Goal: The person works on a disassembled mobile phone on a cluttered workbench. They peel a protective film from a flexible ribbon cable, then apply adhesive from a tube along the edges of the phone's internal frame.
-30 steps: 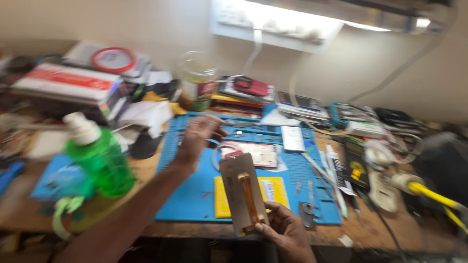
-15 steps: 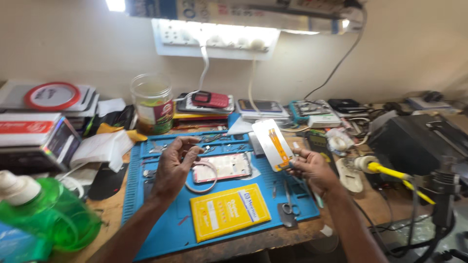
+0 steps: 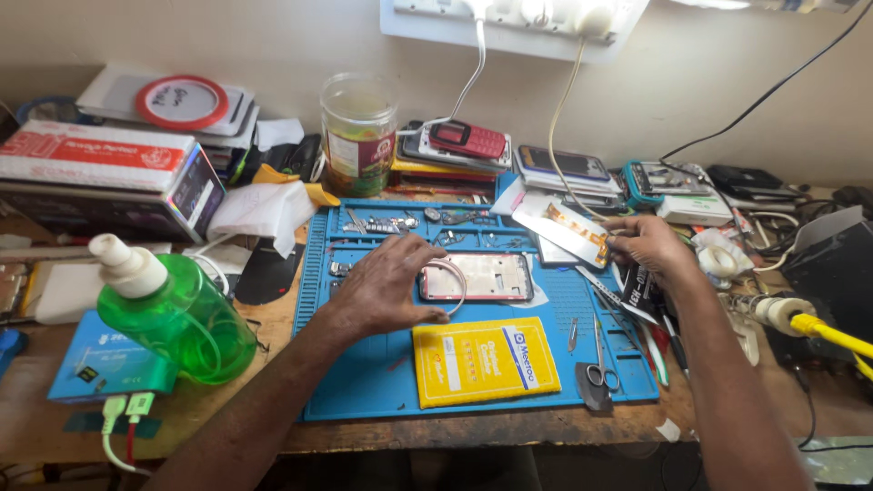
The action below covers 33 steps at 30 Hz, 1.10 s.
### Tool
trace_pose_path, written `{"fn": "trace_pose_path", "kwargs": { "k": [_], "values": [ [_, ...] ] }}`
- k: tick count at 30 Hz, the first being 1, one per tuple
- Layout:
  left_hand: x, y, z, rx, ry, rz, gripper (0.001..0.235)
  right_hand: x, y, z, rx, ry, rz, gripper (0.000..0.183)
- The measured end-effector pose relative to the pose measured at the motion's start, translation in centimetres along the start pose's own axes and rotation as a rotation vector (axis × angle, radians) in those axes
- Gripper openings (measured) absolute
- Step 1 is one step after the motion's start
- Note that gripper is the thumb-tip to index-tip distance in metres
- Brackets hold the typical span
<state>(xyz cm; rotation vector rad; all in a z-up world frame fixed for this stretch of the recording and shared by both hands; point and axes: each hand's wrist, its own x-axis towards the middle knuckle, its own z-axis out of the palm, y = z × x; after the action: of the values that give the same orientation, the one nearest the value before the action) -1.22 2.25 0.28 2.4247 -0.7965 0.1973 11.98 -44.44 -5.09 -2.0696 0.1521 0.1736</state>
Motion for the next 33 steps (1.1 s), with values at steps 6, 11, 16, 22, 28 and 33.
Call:
{"fn": "trace_pose_path", "kwargs": {
  "k": [6,11,16,22,28,33],
  "values": [
    [-0.3,0.9,2.5,0.124,-0.091,-0.059,0.089,-6.5,-3.7,3.2,-0.845,0.437,-0.371,0.034],
    [-0.5,-0.1,3.5,0.128,0.047,-0.031,0.081,-15.7,-6.4,10.2,-0.475,-0.159,-0.600,0.041],
    [0.4,0.3,1.2,0.102,0.119,-0.066,0.079,-18.2,-8.0,13.3,-0.693,-0.018,-0.694,0.045],
    [-2.7,0.6,-3.5,0.221,0.237,-0.209,0.079,-12.6,-11.2,13.1,-0.760,-0.214,-0.749,0.078],
    [-8.5,1.4,-2.4,0.300,0.074,-0.369,0.081,-10.6,-12.6,13.2,-0.809,-0.294,-0.615,0.085],
    [-9.4,0.8,-1.4,0.353,0.142,-0.368,0.082,-11.0,-13.1,13.0,-0.724,-0.245,-0.629,0.091]
  ]
}}
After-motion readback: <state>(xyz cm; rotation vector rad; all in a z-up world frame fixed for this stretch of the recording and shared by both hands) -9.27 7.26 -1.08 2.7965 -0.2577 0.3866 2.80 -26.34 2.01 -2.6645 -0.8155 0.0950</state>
